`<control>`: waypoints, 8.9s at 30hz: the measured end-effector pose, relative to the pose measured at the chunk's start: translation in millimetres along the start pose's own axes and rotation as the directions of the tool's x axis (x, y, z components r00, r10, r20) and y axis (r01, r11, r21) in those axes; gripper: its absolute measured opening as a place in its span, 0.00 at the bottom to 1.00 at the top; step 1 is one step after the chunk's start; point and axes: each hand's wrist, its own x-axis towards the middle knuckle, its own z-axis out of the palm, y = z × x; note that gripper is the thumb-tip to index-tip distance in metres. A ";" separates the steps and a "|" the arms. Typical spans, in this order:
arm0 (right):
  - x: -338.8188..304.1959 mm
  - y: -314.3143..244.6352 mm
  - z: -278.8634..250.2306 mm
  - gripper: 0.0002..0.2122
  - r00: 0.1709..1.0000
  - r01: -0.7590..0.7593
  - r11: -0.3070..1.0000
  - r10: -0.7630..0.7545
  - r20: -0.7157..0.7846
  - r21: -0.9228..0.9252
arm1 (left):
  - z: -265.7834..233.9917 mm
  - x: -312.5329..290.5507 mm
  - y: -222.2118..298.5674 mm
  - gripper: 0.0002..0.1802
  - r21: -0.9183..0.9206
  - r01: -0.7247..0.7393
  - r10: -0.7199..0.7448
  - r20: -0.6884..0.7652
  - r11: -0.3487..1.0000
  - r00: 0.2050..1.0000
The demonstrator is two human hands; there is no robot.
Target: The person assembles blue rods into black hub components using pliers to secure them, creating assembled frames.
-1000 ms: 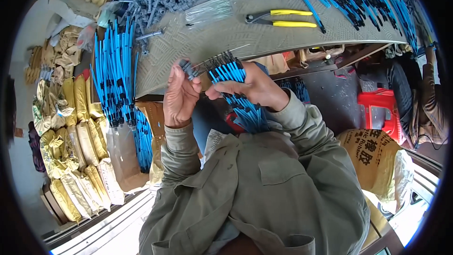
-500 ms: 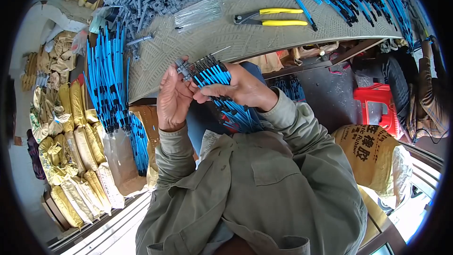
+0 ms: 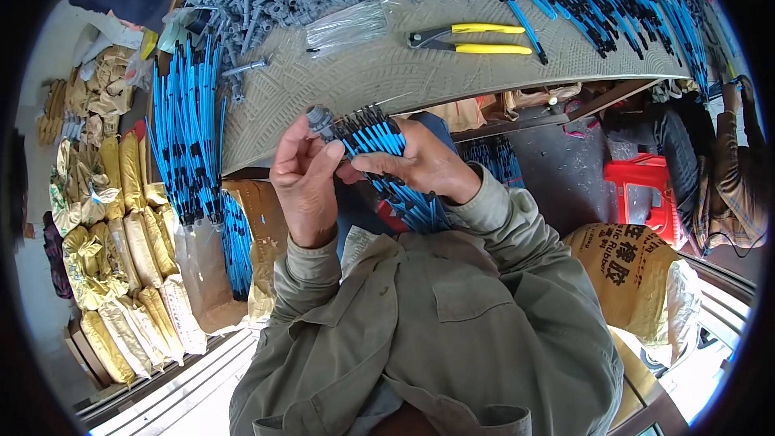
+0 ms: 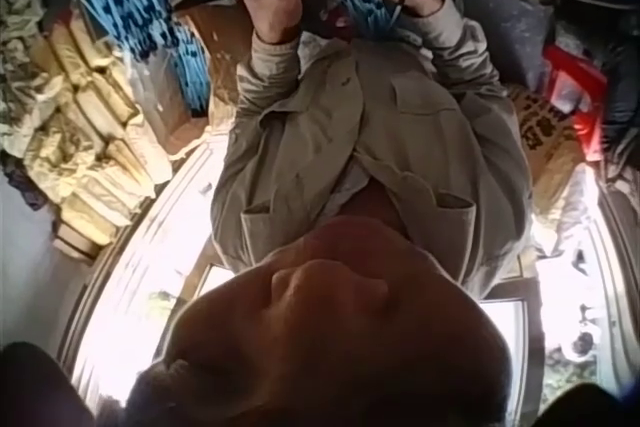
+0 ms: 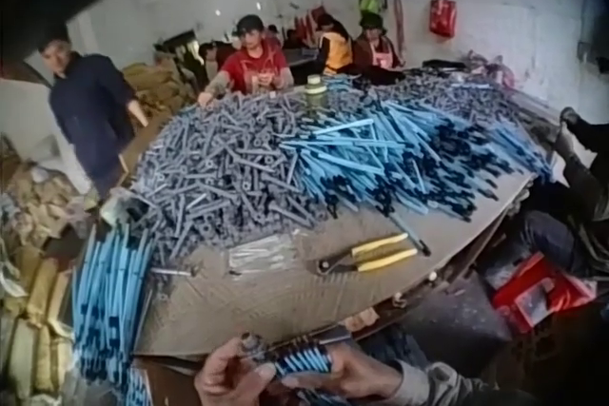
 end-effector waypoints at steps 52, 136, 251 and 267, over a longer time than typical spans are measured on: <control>0.2 10.9 13.2 0.13 0.983 0.145 0.978 -0.159 -0.088 -0.147 | 8.8 -11.2 10.8 0.18 -0.004 -0.004 0.003 -0.115 1.000 0.993; 6.7 11.7 8.9 0.15 0.956 0.238 0.971 -0.236 0.172 0.010 | -38.0 6.1 25.2 0.16 -0.167 0.080 0.018 0.517 0.983 0.856; 32.6 39.9 -16.7 0.20 0.827 0.561 0.793 -0.530 0.186 -0.239 | -3.9 -23.3 11.3 0.19 0.218 -0.200 0.231 -0.128 0.955 0.965; -14.9 33.6 23.1 0.24 0.734 0.473 0.348 -0.664 0.143 -0.810 | 1.8 -30.3 5.9 0.19 0.481 -0.374 0.395 0.062 0.793 0.916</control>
